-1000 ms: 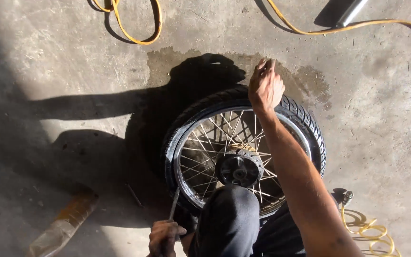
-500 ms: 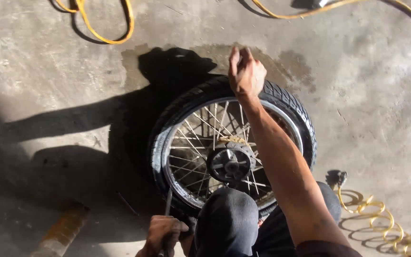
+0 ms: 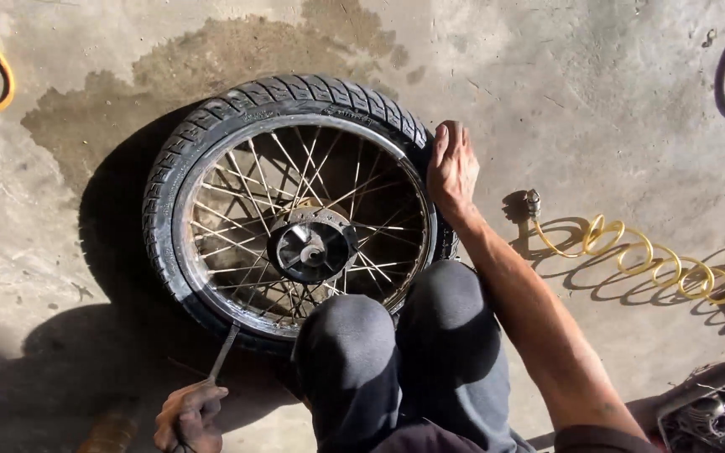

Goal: The person uses tire levers to pry the tire bead off the rim and then removes the tire from the wheel. They then use an air hose to inflate the tire.

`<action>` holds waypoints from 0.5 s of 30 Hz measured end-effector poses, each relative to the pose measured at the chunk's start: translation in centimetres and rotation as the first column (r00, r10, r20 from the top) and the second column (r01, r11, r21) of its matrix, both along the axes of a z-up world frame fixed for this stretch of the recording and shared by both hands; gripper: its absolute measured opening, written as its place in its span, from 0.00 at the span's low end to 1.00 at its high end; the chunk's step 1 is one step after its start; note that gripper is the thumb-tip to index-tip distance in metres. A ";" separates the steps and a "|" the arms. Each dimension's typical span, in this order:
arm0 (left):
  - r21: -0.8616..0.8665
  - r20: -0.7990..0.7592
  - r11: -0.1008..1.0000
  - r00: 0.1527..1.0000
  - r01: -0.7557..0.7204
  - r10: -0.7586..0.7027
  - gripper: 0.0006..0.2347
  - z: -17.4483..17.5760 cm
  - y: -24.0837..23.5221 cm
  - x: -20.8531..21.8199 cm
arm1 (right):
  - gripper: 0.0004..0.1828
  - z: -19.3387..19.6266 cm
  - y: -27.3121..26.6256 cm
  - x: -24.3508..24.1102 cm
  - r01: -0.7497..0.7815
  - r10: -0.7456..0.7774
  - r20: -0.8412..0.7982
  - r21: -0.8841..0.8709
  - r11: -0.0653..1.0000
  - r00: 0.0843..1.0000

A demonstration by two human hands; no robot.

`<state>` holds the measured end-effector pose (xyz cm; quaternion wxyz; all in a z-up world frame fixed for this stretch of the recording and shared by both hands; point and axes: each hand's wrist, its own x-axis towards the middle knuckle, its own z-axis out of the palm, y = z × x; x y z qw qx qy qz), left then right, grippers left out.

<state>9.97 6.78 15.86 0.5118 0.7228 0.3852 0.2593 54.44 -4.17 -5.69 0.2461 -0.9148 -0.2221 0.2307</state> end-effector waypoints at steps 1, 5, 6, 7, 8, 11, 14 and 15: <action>-0.055 -0.025 0.998 1.000 0.000 -0.001 0.17 0.4 0.2 0.2 | 0.20 1.0 0.3 -0.5 0.063 -0.064 0.045 0.027 0.998 0.997; -0.022 -0.413 0.974 0.889 -0.227 0.198 0.32 -0.6 -2.8 -1.3 | 0.21 -1.6 -0.9 0.0 0.008 -0.013 0.171 0.033 0.999 0.985; 0.031 -0.373 0.991 0.919 -0.129 0.131 0.30 -0.2 -2.6 -0.5 | 0.21 -1.1 -0.9 -0.1 -0.003 -0.003 0.155 0.039 0.999 0.988; 0.105 -0.313 0.994 0.948 -0.029 0.060 0.28 -0.8 -1.8 0.5 | 0.20 -0.8 -0.1 0.4 -0.010 0.000 0.160 0.064 0.998 0.987; 0.115 -0.304 0.993 0.951 -0.020 0.054 0.28 -0.6 -1.3 1.1 | 0.20 -0.6 -0.3 0.3 -0.001 -0.012 0.168 0.075 0.997 0.986; 0.086 -0.142 0.996 0.990 0.028 -0.016 0.24 -0.9 -1.3 1.0 | 0.24 0.2 -0.5 0.2 0.035 -0.043 0.092 0.087 0.996 0.995; 0.136 -0.269 0.991 0.963 0.009 0.028 0.25 -1.3 -2.5 -3.0 | 0.26 1.5 -2.4 -1.0 0.097 -0.092 -0.047 0.132 0.986 0.995; 0.116 -0.329 0.993 0.943 -0.015 0.053 0.26 -1.4 -2.7 -3.9 | 0.26 1.4 -3.5 -1.3 0.120 -0.105 -0.078 0.220 0.968 0.991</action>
